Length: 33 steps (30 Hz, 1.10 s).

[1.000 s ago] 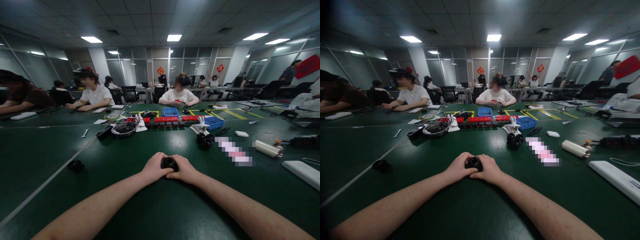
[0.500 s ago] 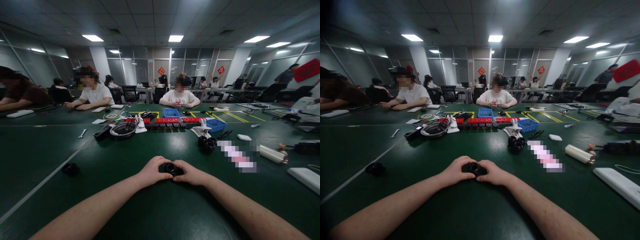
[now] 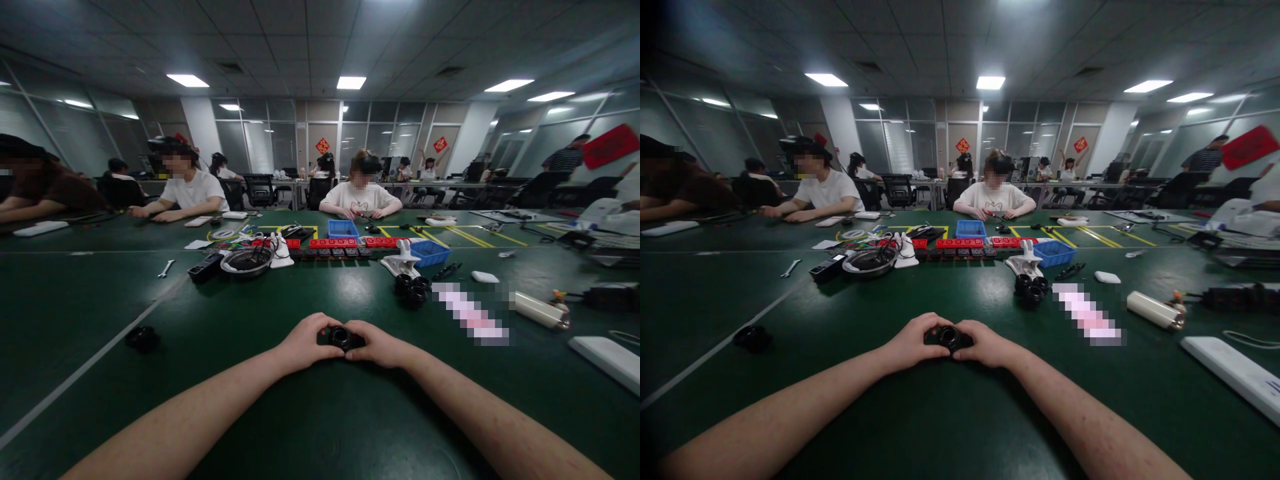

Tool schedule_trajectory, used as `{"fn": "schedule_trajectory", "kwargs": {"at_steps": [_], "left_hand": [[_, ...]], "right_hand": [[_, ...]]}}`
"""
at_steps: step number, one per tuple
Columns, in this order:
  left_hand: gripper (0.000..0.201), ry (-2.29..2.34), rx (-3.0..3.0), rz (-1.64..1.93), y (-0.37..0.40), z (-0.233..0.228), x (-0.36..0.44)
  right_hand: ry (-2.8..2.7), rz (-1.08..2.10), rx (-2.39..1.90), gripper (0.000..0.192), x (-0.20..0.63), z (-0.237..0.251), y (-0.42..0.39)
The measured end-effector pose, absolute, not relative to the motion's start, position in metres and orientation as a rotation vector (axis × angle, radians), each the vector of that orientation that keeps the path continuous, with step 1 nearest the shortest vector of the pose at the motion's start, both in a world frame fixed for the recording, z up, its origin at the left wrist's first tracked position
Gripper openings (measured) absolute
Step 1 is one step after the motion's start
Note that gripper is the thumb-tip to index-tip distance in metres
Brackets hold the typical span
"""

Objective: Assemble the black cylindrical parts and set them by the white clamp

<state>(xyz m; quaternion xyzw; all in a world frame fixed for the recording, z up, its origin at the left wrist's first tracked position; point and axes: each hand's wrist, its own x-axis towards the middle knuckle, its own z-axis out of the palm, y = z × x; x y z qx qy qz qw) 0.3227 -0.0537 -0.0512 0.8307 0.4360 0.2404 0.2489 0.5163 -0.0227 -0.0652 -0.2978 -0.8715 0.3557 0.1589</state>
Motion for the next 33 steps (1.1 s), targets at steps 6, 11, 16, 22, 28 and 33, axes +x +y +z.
{"fn": "schedule_trajectory", "kwargs": {"at_steps": [6,11,16,22,28,33], "left_hand": [[0.036,1.243,2.237,0.682,-0.058,-0.053,0.327],[0.035,1.468,2.178,0.772,-0.061,-0.058,0.334],[0.034,1.527,2.165,0.798,-0.06,-0.058,0.336],[0.035,1.263,2.257,0.689,-0.058,-0.05,0.325],[0.04,1.11,2.241,0.629,-0.054,-0.051,0.319],[0.039,1.078,2.238,0.635,-0.051,-0.054,0.318]], "right_hand": [[-2.399,0.964,-1.054,0.03,0.513,-0.072,-0.025],[-2.351,0.492,-1.386,0.037,0.497,-0.074,-0.038],[-2.363,0.176,-1.445,0.04,0.491,-0.073,-0.047],[-2.498,0.634,-1.011,0.049,0.505,-0.066,-0.038],[-2.584,0.978,-0.819,0.029,0.518,-0.057,-0.029],[-2.605,0.934,-0.797,0.025,0.517,-0.059,-0.027]]}}
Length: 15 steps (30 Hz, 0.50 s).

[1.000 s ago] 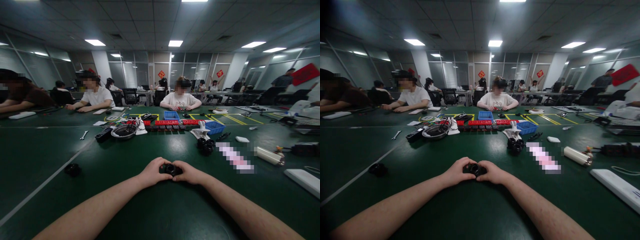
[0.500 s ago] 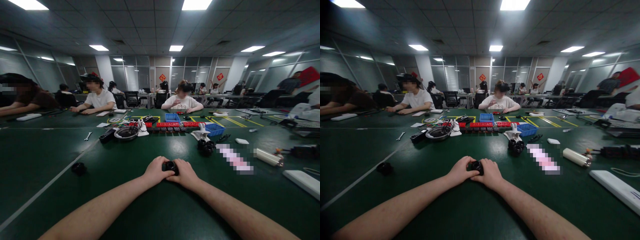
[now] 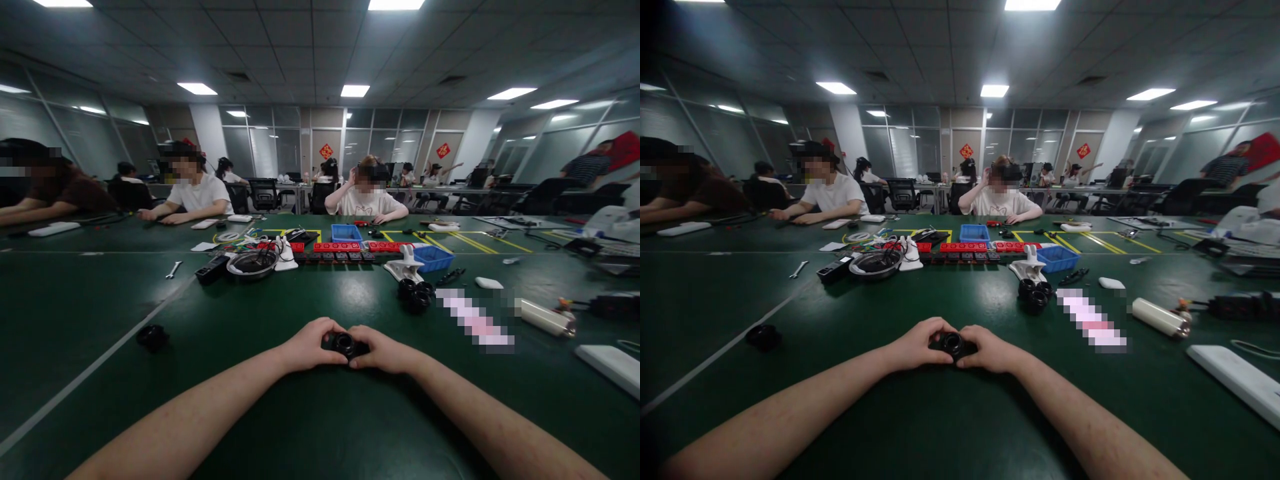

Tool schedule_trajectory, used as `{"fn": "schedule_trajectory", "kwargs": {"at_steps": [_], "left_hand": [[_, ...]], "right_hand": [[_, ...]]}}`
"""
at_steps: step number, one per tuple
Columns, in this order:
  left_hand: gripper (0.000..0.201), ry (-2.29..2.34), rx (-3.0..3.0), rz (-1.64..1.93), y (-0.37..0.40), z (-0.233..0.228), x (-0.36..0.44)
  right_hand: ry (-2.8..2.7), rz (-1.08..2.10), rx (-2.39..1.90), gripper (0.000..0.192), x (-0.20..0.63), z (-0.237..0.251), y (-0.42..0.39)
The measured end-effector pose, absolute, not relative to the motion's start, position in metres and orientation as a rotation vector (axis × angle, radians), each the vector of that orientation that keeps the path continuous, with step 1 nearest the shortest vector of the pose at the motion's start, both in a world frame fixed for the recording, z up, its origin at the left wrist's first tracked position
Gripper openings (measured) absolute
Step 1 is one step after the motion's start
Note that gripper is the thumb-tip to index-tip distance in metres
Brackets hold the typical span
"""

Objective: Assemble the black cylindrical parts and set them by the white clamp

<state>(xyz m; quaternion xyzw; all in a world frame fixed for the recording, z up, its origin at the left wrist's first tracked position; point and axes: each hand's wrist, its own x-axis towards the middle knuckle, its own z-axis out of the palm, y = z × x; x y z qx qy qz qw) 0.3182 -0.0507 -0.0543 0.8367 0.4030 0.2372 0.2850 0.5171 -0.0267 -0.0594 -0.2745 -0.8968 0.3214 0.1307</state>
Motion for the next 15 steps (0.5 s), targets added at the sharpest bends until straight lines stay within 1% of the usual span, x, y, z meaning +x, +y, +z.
{"fn": "schedule_trajectory", "kwargs": {"at_steps": [8,11,15], "left_hand": [[0.04,1.115,2.24,0.619,-0.053,-0.054,0.32],[0.039,1.151,2.241,0.612,-0.056,-0.052,0.322],[0.037,1.217,2.233,0.623,-0.06,-0.049,0.326]], "right_hand": [[-2.525,0.955,-0.916,0.025,0.513,-0.063,-0.028],[-2.49,0.932,-1.008,0.029,0.511,-0.065,-0.028],[-2.49,0.817,-1.068,0.037,0.51,-0.071,-0.028]]}}
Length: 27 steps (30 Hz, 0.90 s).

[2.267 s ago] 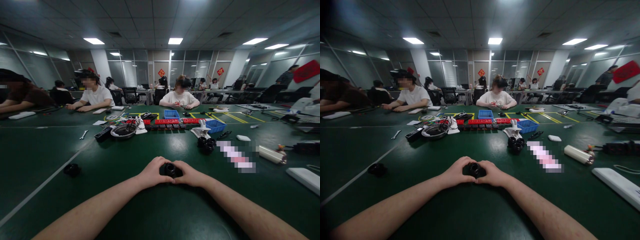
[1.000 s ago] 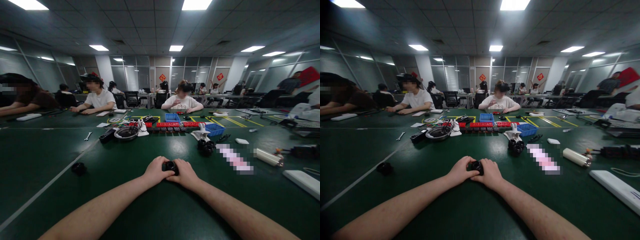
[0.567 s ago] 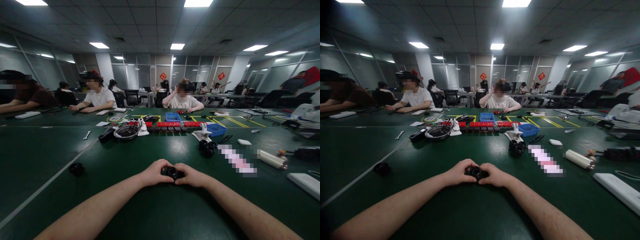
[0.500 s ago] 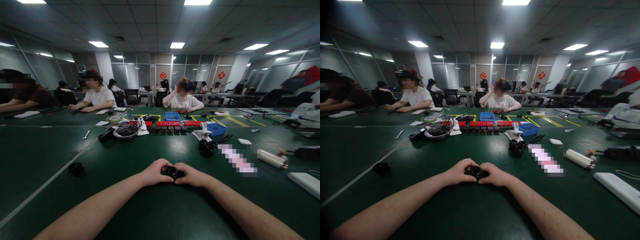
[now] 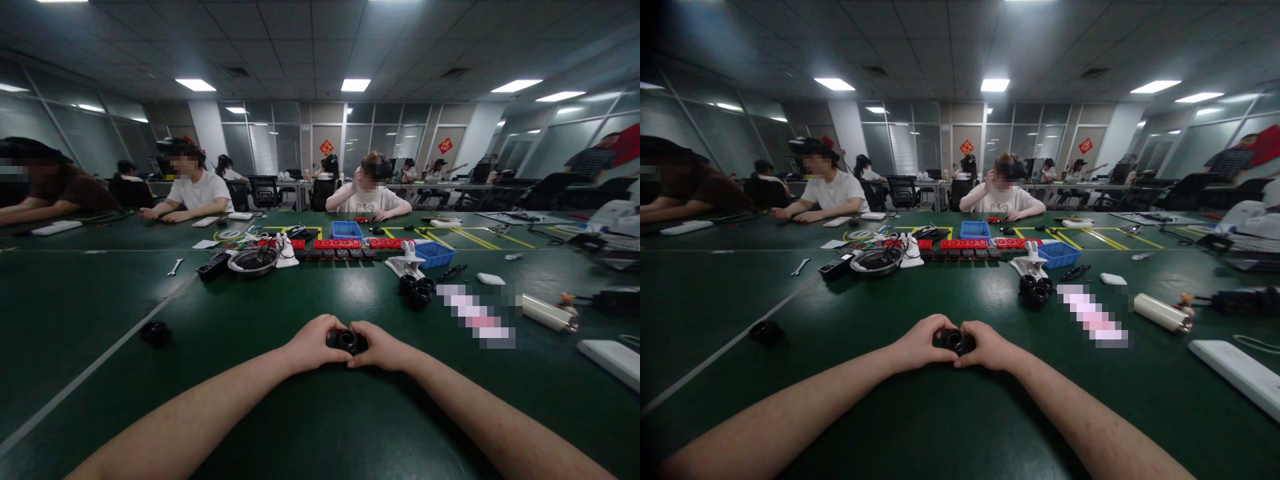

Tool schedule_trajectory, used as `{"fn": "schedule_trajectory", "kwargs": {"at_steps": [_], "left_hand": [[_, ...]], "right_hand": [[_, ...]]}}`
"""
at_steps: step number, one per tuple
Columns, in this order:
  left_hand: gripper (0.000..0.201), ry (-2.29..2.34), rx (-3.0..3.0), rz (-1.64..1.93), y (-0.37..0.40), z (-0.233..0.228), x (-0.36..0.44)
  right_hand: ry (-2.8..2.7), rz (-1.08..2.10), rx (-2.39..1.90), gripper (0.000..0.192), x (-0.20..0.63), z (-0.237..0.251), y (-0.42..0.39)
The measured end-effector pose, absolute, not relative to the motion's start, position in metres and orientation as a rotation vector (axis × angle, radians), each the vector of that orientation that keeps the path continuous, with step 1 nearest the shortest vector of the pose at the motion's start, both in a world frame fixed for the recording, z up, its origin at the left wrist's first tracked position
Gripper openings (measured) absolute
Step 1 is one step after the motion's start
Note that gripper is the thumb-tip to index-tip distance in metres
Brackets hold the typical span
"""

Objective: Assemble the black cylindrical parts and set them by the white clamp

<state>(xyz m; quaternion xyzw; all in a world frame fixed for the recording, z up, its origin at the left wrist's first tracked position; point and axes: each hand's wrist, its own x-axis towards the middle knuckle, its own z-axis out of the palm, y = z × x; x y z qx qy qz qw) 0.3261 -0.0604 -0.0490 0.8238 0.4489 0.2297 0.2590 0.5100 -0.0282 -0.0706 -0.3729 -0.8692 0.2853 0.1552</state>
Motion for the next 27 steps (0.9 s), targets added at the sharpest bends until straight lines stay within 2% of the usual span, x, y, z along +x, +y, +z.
{"fn": "schedule_trajectory", "kwargs": {"at_steps": [5,10,14,16,20,25,27], "left_hand": [[0.037,1.38,2.206,0.661,-0.065,-0.05,0.333],[0.038,1.579,2.2,0.717,-0.068,-0.052,0.337],[0.036,1.544,2.246,0.747,-0.065,-0.052,0.335],[0.036,1.431,2.269,0.74,-0.062,-0.053,0.332],[0.036,1.225,2.279,0.685,-0.055,-0.055,0.324],[0.038,1.103,2.251,0.636,-0.052,-0.056,0.32],[0.038,1.075,2.238,0.623,-0.052,-0.056,0.319]], "right_hand": [[-2.449,0.556,-1.255,0.043,0.503,-0.08,-0.033],[-2.353,0.229,-1.513,0.041,0.49,-0.08,-0.046],[-2.382,0.098,-1.514,0.042,0.488,-0.076,-0.052],[-2.379,0.148,-1.44,0.048,0.491,-0.075,-0.05],[-2.445,0.47,-1.132,0.061,0.502,-0.072,-0.041],[-2.588,0.748,-0.914,0.037,0.513,-0.063,-0.033],[-2.605,0.802,-0.856,0.033,0.516,-0.062,-0.031]]}}
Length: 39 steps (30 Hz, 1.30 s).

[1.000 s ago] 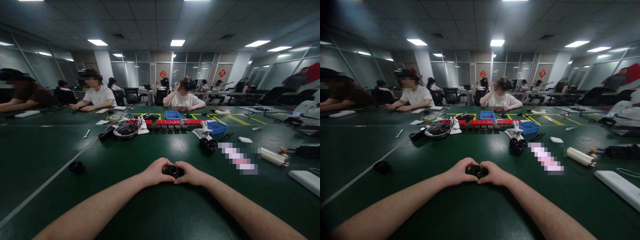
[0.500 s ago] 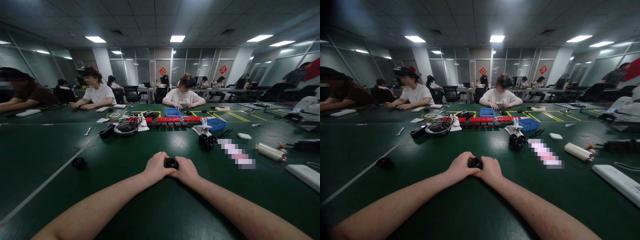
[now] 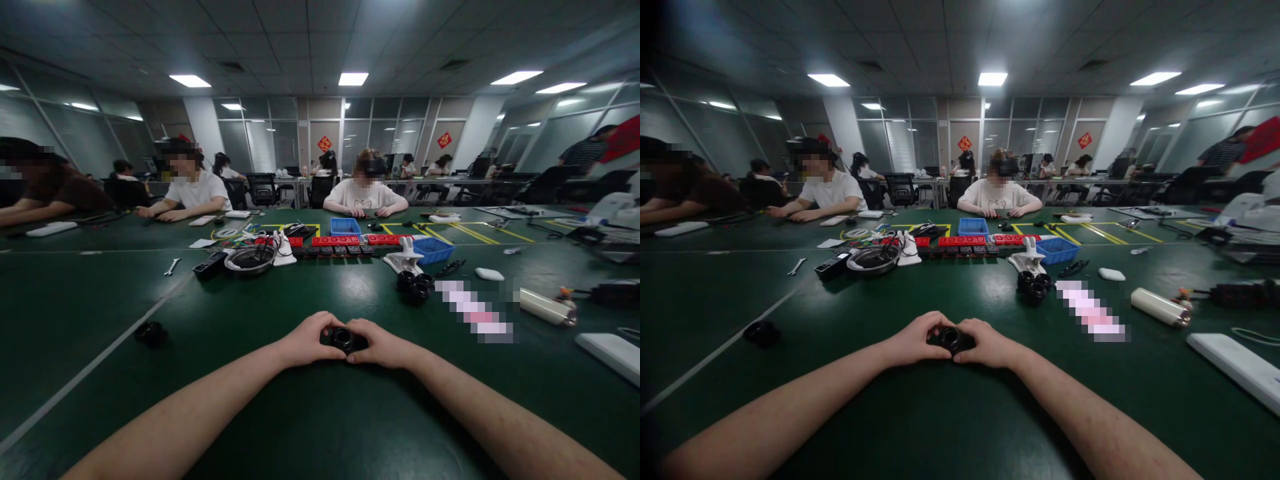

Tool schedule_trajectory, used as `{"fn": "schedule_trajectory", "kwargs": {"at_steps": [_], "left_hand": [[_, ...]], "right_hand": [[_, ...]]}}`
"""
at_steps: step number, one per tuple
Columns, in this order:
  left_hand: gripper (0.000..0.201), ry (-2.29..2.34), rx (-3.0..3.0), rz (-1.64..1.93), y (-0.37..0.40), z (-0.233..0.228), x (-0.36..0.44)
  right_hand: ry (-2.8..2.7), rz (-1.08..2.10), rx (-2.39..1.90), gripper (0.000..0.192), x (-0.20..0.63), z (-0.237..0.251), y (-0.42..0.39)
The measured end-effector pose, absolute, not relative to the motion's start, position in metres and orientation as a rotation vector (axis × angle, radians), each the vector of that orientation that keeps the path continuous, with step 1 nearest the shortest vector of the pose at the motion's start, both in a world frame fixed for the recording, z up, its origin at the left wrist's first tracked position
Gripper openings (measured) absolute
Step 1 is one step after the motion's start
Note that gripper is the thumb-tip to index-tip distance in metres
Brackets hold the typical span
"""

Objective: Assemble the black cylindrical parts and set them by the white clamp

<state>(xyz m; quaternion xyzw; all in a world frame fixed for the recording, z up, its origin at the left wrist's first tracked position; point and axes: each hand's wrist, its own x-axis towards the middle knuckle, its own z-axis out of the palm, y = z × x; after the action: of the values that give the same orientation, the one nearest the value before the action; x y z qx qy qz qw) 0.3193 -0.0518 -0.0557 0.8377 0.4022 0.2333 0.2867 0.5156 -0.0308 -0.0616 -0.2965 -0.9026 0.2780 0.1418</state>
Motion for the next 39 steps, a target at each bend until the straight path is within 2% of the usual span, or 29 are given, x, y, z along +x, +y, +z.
{"fn": "schedule_trajectory", "kwargs": {"at_steps": [10,20,26,30,32,36,39], "left_hand": [[0.04,1.051,2.201,0.611,-0.053,-0.054,0.319],[0.04,1.115,2.207,0.596,-0.056,-0.051,0.322],[0.039,1.362,2.173,0.691,-0.067,-0.055,0.331],[0.037,1.489,2.145,0.787,-0.07,-0.058,0.337],[0.036,1.458,2.151,0.783,-0.069,-0.056,0.336],[0.035,1.305,2.19,0.7,-0.066,-0.051,0.331],[0.036,1.226,2.213,0.638,-0.064,-0.049,0.327]], "right_hand": [[-2.631,0.894,-0.76,0.03,0.52,-0.066,-0.025],[-2.519,0.936,-0.962,0.028,0.516,-0.062,-0.031],[-2.49,0.546,-1.293,0.043,0.504,-0.071,-0.038],[-2.446,0.236,-1.439,0.041,0.496,-0.075,-0.047],[-2.443,0.194,-1.427,0.044,0.495,-0.074,-0.049],[-2.512,0.419,-1.186,0.055,0.502,-0.067,-0.045],[-2.603,0.632,-1.003,0.048,0.51,-0.061,-0.038]]}}
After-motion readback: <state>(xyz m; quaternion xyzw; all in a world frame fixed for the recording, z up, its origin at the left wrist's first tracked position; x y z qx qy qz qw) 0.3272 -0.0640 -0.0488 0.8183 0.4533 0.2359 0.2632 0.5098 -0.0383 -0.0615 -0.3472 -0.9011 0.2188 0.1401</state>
